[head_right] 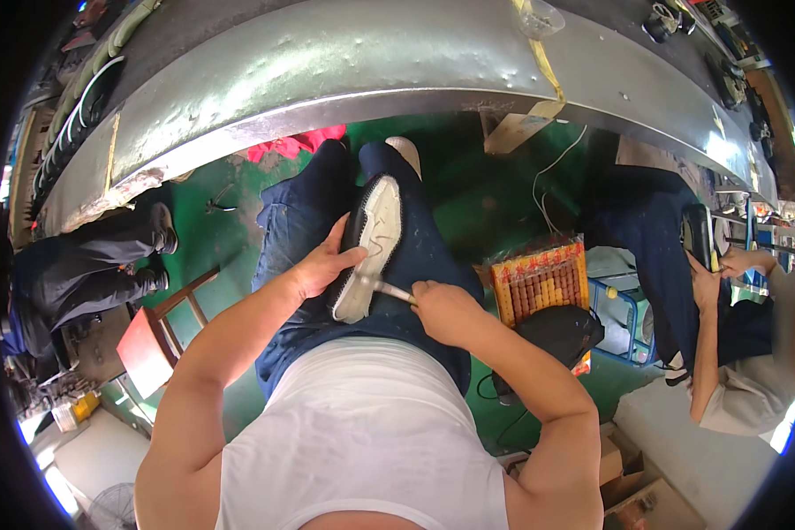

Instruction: The recorder is assembling and refining shoe components, including using a tool to adjust the edges of shoe uppers and lasts at a workstation.

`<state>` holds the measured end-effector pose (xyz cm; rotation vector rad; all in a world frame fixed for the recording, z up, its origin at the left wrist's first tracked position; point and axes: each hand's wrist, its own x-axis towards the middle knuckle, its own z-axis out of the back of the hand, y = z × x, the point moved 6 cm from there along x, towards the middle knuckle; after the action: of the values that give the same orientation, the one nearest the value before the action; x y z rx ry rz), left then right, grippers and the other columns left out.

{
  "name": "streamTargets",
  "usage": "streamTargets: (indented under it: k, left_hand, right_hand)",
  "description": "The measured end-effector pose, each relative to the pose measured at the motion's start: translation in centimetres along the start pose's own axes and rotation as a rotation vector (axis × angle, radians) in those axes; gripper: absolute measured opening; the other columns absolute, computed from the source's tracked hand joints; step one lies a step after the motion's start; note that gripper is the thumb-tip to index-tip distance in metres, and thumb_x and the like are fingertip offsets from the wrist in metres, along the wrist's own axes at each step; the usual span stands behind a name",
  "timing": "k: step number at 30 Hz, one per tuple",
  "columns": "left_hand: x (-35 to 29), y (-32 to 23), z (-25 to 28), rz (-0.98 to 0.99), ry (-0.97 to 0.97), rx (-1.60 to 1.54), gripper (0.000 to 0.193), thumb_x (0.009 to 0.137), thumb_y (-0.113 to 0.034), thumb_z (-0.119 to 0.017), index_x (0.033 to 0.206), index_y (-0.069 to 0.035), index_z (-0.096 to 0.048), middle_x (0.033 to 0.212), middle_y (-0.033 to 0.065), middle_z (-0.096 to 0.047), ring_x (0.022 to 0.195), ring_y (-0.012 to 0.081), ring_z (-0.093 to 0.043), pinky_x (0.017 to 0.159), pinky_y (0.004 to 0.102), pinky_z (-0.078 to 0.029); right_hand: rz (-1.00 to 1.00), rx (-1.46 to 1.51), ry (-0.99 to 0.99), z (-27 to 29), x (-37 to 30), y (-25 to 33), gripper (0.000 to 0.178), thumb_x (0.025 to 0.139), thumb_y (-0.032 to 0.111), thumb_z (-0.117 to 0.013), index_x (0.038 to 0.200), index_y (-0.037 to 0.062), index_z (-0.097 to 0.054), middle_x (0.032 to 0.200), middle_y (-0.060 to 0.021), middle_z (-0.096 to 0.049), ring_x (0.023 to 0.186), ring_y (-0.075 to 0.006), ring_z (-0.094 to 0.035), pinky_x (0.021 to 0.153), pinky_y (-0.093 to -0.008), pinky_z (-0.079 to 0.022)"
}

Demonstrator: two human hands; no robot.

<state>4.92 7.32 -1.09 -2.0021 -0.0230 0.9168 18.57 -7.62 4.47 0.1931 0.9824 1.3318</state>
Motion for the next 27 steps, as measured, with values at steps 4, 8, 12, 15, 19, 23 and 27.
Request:
streamTargets:
  k: [4,8,12,15,19,23,27]
  left_hand:
    - [-0.1,-0.3,-0.2,-0.087,-0.199,0.237,0.086,0.089,-0.018,-0.070,0.155,-0.005,-0.015,0.141,0.0173,-0.048,0.129,0.0236,-0.047,0.108,0.0327,-0.038]
    - [-0.1,0.0,0.0,-0.161,-0.319,0.622,0.087,0.088,-0.026,-0.068,0.154,-0.004,-0.016,0.146,0.0256,-0.041,0.134,0.0319,-0.044,0.111,0.0374,-0.036]
    - [-3.3,1.5,-0.2,-0.194,-0.032,0.699,0.100,0.092,-0.032,-0.065,0.156,-0.009,0.008,0.159,0.0271,-0.009,0.147,0.0391,-0.020,0.118,0.0405,-0.024]
    - [-4.4,3.3,0.0,-0.089,-0.006,0.501,0.104,0.092,-0.030,-0.065,0.156,-0.013,0.015,0.160,0.0256,-0.007,0.148,0.0377,-0.018,0.119,0.0374,-0.021]
    - [-4.7,3.3,0.2,-0.165,-0.158,0.650,0.104,0.091,-0.018,-0.067,0.156,-0.012,0.015,0.160,0.0223,-0.016,0.147,0.0296,-0.024,0.117,0.0338,-0.023]
    - [-4.2,2.0,0.0,-0.147,-0.178,0.653,0.106,0.088,-0.025,-0.069,0.156,-0.011,0.012,0.156,0.0262,-0.022,0.145,0.0375,-0.028,0.118,0.0368,-0.026]
    - [-4.1,0.5,1.0,-0.058,-0.046,0.488,0.103,0.089,-0.023,-0.071,0.157,-0.006,0.005,0.152,0.0221,-0.035,0.136,0.0289,-0.042,0.113,0.0325,-0.032]
  right_hand:
    - [0.156,-0.335,-0.151,-0.6,-1.0,1.6,0.024,0.091,0.023,-0.060,0.092,-0.0008,-0.055,0.083,-0.0189,-0.065,0.080,-0.0321,-0.068,0.068,-0.0433,-0.055]
    - [-0.016,0.070,0.322,-0.7,1.1,-1.4,0.025,0.094,0.026,-0.059,0.095,0.0011,-0.060,0.083,-0.0094,-0.067,0.070,-0.0207,-0.067,0.060,-0.0344,-0.053]
    - [-0.189,0.733,0.876,-2.9,1.3,-4.8,0.030,0.097,0.030,-0.058,0.105,0.0022,-0.066,0.087,-0.0013,-0.069,0.069,-0.0089,-0.064,0.052,-0.0245,-0.047]
    - [-0.167,0.794,0.864,-2.1,0.6,-4.4,0.033,0.099,0.031,-0.056,0.111,0.0016,-0.064,0.089,-0.0021,-0.069,0.071,-0.0091,-0.066,0.052,-0.0223,-0.049]
    - [-0.251,0.574,0.567,1.5,-0.2,-3.0,0.032,0.100,0.030,-0.052,0.106,-0.0007,-0.060,0.085,-0.0079,-0.069,0.076,-0.0167,-0.068,0.059,-0.0294,-0.053]
    - [0.035,0.453,-0.206,3.2,0.7,1.0,0.035,0.101,0.030,-0.046,0.100,-0.0033,-0.057,0.082,-0.0209,-0.066,0.080,-0.0371,-0.066,0.077,-0.0451,-0.051]
    - [0.022,0.008,-0.085,2.7,2.9,-0.5,0.042,0.099,0.039,-0.049,0.103,-0.0014,-0.059,0.089,-0.0238,-0.067,0.087,-0.0451,-0.063,0.079,-0.0506,-0.050]
